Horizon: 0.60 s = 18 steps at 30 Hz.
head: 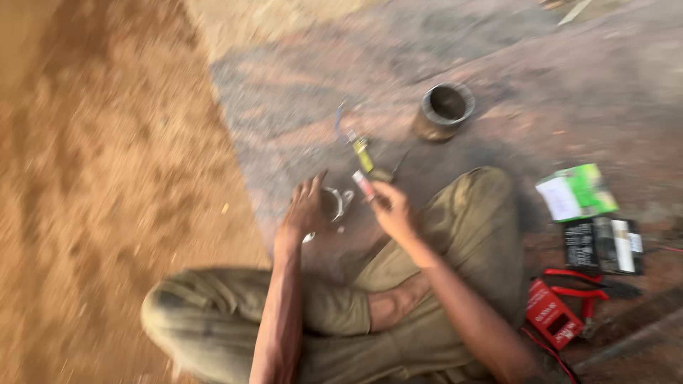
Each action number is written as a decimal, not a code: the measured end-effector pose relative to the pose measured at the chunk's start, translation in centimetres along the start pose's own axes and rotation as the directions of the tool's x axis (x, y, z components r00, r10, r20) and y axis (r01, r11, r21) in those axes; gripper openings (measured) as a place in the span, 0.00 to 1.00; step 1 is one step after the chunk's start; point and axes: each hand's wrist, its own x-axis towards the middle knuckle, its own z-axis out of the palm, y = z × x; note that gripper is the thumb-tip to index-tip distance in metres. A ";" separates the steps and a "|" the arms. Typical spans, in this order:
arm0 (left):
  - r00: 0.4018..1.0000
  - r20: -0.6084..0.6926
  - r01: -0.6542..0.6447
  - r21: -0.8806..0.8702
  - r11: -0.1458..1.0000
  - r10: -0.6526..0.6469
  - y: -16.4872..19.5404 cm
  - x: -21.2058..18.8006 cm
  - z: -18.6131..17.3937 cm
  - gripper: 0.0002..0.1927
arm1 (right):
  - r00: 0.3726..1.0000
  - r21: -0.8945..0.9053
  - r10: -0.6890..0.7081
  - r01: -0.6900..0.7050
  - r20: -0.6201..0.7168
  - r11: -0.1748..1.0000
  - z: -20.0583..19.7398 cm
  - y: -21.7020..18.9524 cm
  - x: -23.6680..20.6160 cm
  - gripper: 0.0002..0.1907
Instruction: The person sits on the ground and scrapes old gasket material from an aluminum water pump housing using a small stick, working around the bore and mounting surface. They turn the housing repeatedly to reach different sides and later use pliers to grip a fitting on the part.
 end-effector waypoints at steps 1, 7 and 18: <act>0.999 0.019 0.049 0.046 0.998 -0.050 -0.4 -0.5 -0.1 0.75 | 0.999 -0.038 -0.031 0.032 0.004 0.999 0.0 0.0 -0.1 0.17; 0.996 -0.059 -0.071 -0.072 0.995 0.067 -1.1 -1.8 0.2 0.56 | 0.990 -0.254 0.093 -0.064 0.105 0.965 0.1 -1.7 -1.0 0.19; 0.997 0.060 0.041 -0.032 0.999 -0.040 -0.2 -1.3 -1.1 0.50 | 0.909 -0.562 -0.253 0.406 0.332 0.720 1.2 -4.1 -3.6 0.20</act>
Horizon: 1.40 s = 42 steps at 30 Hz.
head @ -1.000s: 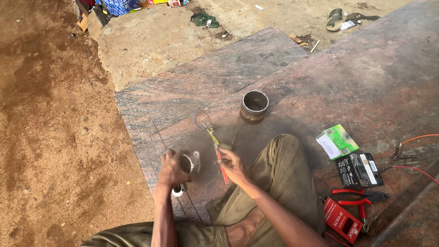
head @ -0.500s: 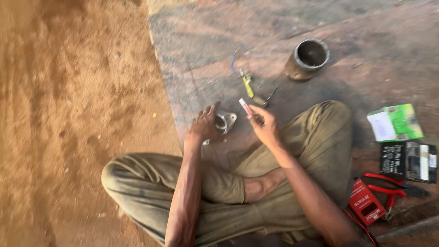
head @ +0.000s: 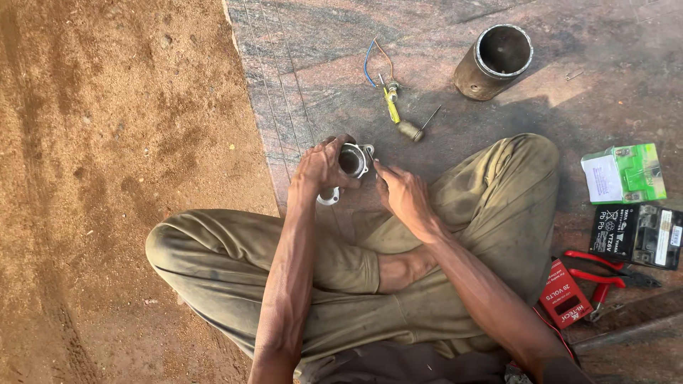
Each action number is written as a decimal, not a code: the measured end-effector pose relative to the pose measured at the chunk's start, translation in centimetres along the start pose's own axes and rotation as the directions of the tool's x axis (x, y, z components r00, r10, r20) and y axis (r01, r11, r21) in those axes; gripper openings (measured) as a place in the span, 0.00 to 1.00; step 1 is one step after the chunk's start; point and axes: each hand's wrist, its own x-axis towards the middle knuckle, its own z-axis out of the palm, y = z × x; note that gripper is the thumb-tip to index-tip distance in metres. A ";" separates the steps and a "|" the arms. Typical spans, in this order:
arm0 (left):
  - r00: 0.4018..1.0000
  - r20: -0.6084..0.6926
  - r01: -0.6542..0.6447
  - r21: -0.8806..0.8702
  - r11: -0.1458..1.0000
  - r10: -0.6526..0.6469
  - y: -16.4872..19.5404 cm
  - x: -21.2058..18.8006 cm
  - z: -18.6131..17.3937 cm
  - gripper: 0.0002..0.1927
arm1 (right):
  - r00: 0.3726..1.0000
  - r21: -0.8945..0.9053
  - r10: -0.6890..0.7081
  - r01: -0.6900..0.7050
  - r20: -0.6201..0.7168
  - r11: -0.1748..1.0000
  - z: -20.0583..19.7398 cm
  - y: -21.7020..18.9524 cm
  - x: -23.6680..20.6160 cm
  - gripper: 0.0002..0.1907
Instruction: The person sits on the ground and scrapes old gasket material from an aluminum water pump housing using a small stick, working around the bore and mounting surface. They turn the housing repeatedly to reach different sides and later use pliers to grip a fitting on the part.
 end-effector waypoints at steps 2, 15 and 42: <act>0.992 0.081 0.093 0.045 0.995 -0.096 -0.5 0.2 0.4 0.55 | 0.999 -0.036 0.028 -0.027 0.021 0.999 0.0 0.0 0.1 0.19; 0.983 0.158 0.105 -0.078 0.991 -0.092 -0.4 0.4 -0.7 0.54 | 0.987 -0.148 0.119 -0.103 0.105 0.984 -2.4 1.2 0.5 0.17; 0.993 0.095 -0.055 -0.095 0.994 0.065 -0.2 1.5 0.2 0.46 | 0.962 -0.028 0.165 -0.163 0.216 0.986 -1.3 0.6 2.3 0.14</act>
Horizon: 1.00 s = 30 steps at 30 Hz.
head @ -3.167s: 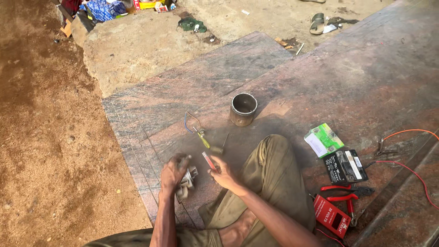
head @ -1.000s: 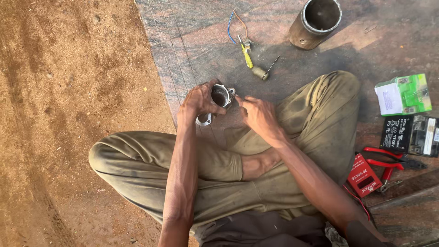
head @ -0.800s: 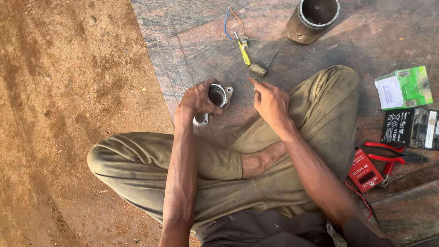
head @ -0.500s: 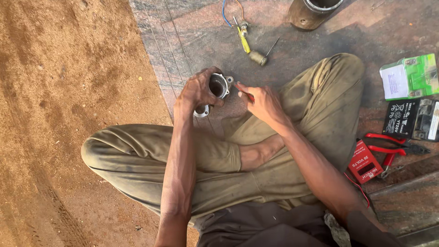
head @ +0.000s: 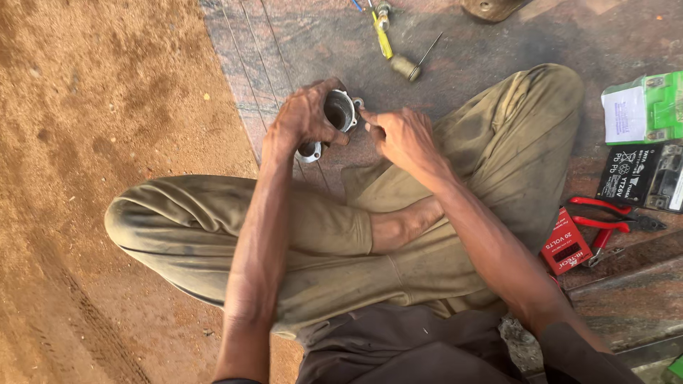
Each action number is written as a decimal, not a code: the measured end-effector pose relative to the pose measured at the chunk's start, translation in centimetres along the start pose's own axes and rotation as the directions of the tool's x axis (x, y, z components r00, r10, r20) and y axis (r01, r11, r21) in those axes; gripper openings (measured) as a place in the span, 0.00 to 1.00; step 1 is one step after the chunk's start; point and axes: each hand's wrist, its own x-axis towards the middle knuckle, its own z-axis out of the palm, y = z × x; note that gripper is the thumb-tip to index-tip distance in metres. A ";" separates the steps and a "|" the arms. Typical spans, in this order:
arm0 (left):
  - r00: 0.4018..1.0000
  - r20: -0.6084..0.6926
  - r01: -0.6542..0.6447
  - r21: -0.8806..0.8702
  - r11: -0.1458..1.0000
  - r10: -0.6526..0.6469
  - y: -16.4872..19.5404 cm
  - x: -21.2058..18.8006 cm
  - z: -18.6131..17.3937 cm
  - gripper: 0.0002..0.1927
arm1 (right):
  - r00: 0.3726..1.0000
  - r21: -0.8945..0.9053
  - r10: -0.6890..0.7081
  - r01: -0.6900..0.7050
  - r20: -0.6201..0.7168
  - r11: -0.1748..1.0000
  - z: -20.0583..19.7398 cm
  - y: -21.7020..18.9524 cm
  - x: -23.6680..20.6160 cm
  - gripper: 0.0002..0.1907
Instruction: The person sits on the ground and scrapes old gasket material from an aluminum water pump housing using a small stick, working around the bore and mounting surface. They turn the housing repeatedly to reach different sides and later use pliers to grip a fitting on the part.
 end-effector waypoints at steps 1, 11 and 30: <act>1.000 -0.007 -0.025 0.019 1.000 0.025 0.0 0.1 -0.1 0.46 | 1.000 0.014 0.018 -0.018 0.023 1.000 -0.3 0.0 0.4 0.14; 0.993 0.038 -0.109 0.005 0.994 0.109 -0.4 2.4 -1.2 0.44 | 0.997 0.019 0.076 -0.075 -0.032 0.997 -0.2 -0.1 2.8 0.16; 0.995 0.090 -0.059 0.065 0.996 0.053 0.9 6.1 -2.3 0.46 | 0.990 0.133 0.055 -0.072 0.127 0.988 -1.7 2.9 6.1 0.18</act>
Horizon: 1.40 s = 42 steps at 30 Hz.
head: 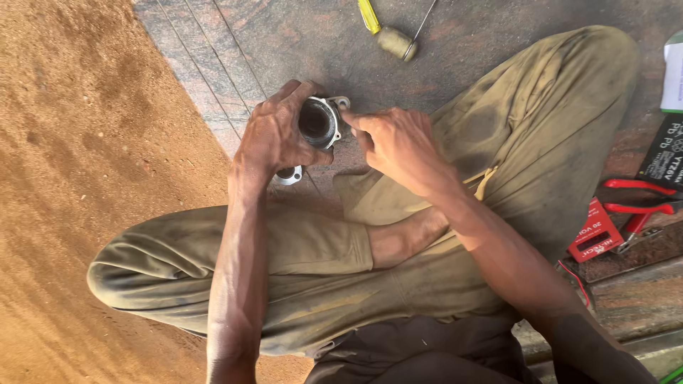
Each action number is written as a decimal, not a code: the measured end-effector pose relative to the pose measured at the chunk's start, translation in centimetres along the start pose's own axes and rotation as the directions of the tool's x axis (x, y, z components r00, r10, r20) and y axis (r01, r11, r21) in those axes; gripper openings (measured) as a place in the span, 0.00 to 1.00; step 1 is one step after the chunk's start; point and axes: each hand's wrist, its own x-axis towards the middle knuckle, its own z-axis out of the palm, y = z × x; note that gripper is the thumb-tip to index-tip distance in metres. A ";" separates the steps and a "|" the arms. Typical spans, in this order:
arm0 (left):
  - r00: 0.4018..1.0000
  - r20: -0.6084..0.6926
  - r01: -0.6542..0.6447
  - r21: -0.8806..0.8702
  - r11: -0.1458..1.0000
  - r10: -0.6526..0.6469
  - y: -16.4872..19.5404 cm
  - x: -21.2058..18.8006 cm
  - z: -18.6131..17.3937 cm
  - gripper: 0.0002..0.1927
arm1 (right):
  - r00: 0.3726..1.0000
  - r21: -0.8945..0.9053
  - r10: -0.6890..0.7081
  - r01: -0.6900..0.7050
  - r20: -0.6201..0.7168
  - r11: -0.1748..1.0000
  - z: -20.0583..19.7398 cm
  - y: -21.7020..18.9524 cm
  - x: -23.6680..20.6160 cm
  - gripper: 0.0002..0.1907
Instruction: The person sits on the ground and scrapes old gasket material from an aluminum water pump housing using a small stick, working around the bore and mounting surface. They turn the housing repeatedly to reach different sides and later use pliers to grip a fitting on the part.
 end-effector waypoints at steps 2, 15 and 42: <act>0.999 -0.042 -0.019 -0.013 1.000 0.019 0.3 0.0 0.0 0.48 | 0.999 -0.018 0.015 -0.015 0.034 1.000 -0.5 0.3 -0.1 0.19; 0.999 0.043 0.013 0.016 1.000 -0.013 0.7 -0.6 -0.2 0.48 | 0.967 -0.071 0.115 -0.102 0.226 0.992 -2.3 1.0 0.2 0.18; 0.954 -0.189 -0.175 0.278 0.945 0.232 -1.5 -1.3 2.1 0.40 | 0.956 -0.310 -0.213 0.144 -0.201 0.940 2.8 2.2 -1.6 0.17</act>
